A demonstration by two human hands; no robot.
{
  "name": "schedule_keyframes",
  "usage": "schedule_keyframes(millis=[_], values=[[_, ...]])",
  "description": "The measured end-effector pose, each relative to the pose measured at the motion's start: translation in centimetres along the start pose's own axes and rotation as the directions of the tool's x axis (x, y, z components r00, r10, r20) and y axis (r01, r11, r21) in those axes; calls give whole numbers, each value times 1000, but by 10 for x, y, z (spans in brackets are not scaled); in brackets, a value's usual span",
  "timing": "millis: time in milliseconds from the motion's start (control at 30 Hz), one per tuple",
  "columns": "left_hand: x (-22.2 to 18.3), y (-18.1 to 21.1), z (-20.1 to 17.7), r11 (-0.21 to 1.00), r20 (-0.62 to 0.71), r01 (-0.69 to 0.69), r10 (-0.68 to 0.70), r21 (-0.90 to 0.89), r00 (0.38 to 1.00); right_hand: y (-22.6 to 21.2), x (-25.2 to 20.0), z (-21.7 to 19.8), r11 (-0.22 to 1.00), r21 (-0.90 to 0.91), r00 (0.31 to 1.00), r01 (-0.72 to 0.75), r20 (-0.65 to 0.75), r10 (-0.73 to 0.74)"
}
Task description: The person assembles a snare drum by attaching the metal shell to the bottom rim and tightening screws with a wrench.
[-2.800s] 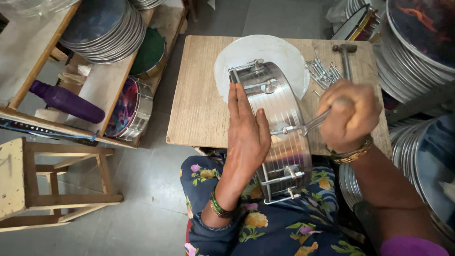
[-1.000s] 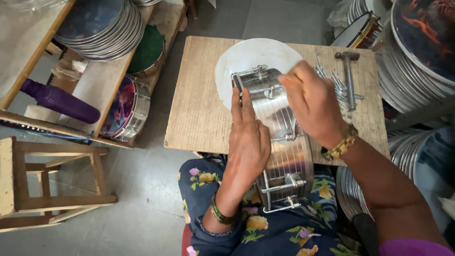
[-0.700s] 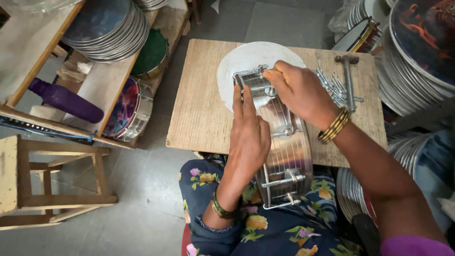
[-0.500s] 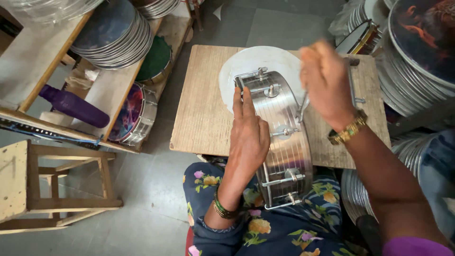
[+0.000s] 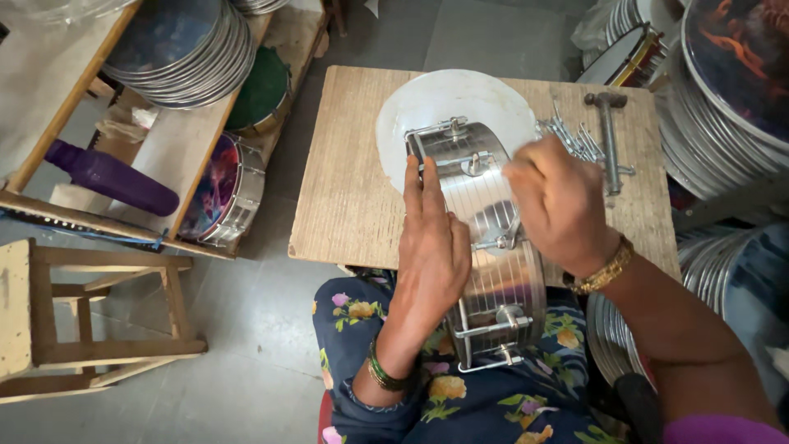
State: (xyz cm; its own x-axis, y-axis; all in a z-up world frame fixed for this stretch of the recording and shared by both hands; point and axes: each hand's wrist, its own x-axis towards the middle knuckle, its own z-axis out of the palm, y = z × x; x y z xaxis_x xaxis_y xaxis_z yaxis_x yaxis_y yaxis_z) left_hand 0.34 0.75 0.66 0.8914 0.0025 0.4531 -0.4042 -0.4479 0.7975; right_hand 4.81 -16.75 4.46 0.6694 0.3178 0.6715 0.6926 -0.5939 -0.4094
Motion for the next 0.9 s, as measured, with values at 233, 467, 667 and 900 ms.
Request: schedule_keyframes(millis=[233, 467, 667, 900], values=[[2, 1, -1, 999, 42, 25, -26, 32, 999, 6, 37, 21, 973, -39, 936, -228, 268, 230], [10, -10, 7, 999, 6, -18, 18, 43, 1000, 27, 42, 25, 945, 46, 900, -323, 323, 292], [11, -8, 6, 999, -4, -17, 17, 43, 1000, 30, 12, -2, 935, 302, 969, -188, -98, 227], [11, -5, 5, 1000, -6, 2, -2, 20, 1000, 11, -11, 5, 915, -21, 886, 403, -241, -396]])
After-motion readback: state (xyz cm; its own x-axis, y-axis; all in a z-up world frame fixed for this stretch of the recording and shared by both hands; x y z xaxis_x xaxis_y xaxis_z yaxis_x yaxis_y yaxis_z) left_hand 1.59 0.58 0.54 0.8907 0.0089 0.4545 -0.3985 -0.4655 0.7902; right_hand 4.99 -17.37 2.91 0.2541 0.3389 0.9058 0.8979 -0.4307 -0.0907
